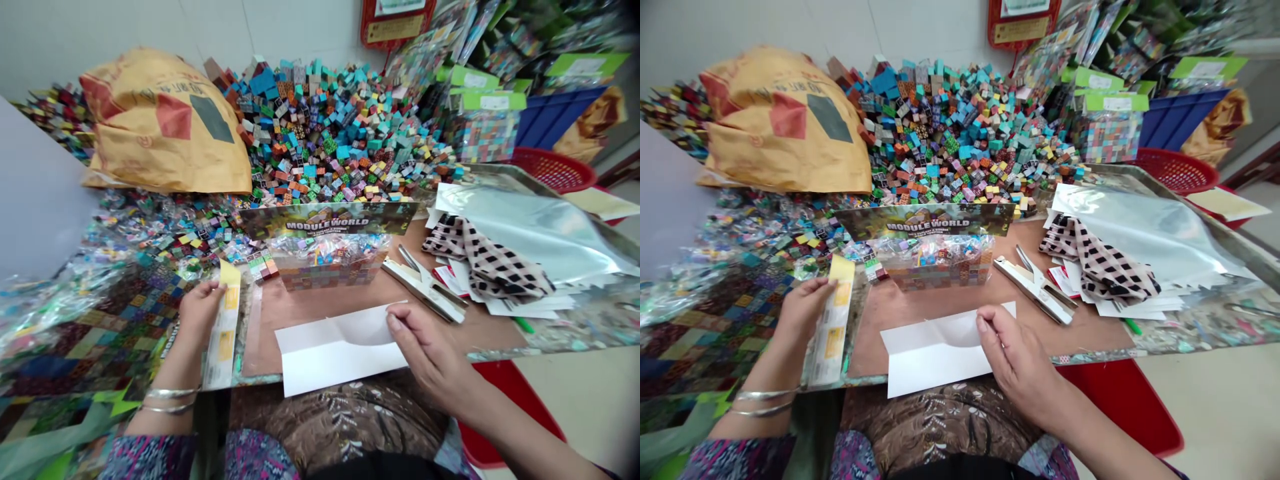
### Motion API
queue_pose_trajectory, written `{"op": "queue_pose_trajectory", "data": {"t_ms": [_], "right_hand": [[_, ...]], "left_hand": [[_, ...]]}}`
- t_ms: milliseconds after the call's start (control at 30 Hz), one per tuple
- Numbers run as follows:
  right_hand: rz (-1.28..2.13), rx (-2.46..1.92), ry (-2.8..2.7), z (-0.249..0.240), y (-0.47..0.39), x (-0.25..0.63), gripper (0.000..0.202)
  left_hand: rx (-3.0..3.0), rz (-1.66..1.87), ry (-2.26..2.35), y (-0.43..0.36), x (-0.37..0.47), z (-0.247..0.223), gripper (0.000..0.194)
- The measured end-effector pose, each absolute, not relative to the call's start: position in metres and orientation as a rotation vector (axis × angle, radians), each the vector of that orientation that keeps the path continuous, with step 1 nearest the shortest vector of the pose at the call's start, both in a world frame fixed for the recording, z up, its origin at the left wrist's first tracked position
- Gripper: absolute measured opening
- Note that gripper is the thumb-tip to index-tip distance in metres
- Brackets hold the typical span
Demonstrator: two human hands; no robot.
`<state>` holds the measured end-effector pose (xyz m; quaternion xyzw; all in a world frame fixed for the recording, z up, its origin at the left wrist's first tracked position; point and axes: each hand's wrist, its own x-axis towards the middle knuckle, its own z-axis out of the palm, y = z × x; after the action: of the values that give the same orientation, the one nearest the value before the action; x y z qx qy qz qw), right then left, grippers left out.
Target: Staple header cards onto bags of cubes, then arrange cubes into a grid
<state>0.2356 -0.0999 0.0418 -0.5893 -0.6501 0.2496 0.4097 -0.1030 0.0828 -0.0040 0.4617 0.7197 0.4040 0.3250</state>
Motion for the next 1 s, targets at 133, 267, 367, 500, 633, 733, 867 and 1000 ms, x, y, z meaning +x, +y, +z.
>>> {"op": "queue_pose_trajectory", "data": {"t_ms": [133,267,367,500,633,733,867,1000], "right_hand": [[0.607,-1.465,-1.669,0.04,-0.098,0.233,0.018],[0.648,-1.454,-1.718,0.04,-0.098,0.228,0.02],[0.688,-1.46,-1.728,0.04,-0.099,0.227,0.021],[0.741,-1.472,-1.646,0.039,-0.098,0.229,0.023],[0.859,-1.512,-1.469,0.036,-0.094,0.229,0.026],[0.891,-1.527,-1.398,0.036,-0.091,0.228,0.026],[0.654,-1.397,-1.6,0.039,-0.09,0.226,0.013],[0.211,-1.09,-1.931,0.043,-0.091,0.226,0.024]], "left_hand": [[1.249,1.127,1.822,0.099,-0.098,-0.001,0.033],[1.39,1.071,1.918,0.113,-0.094,-0.009,0.033],[1.549,0.997,2.049,0.118,-0.093,-0.012,0.035],[1.764,0.954,2.117,0.11,-0.087,-0.002,0.04],[1.883,0.994,2.018,0.076,-0.066,0.016,0.035],[1.59,0.834,1.713,0.038,-0.041,0.028,0.052],[1.048,0.333,1.276,-0.003,-0.004,0.036,0.07],[0.789,0.193,1.068,-0.017,0.018,0.036,0.071]]}}
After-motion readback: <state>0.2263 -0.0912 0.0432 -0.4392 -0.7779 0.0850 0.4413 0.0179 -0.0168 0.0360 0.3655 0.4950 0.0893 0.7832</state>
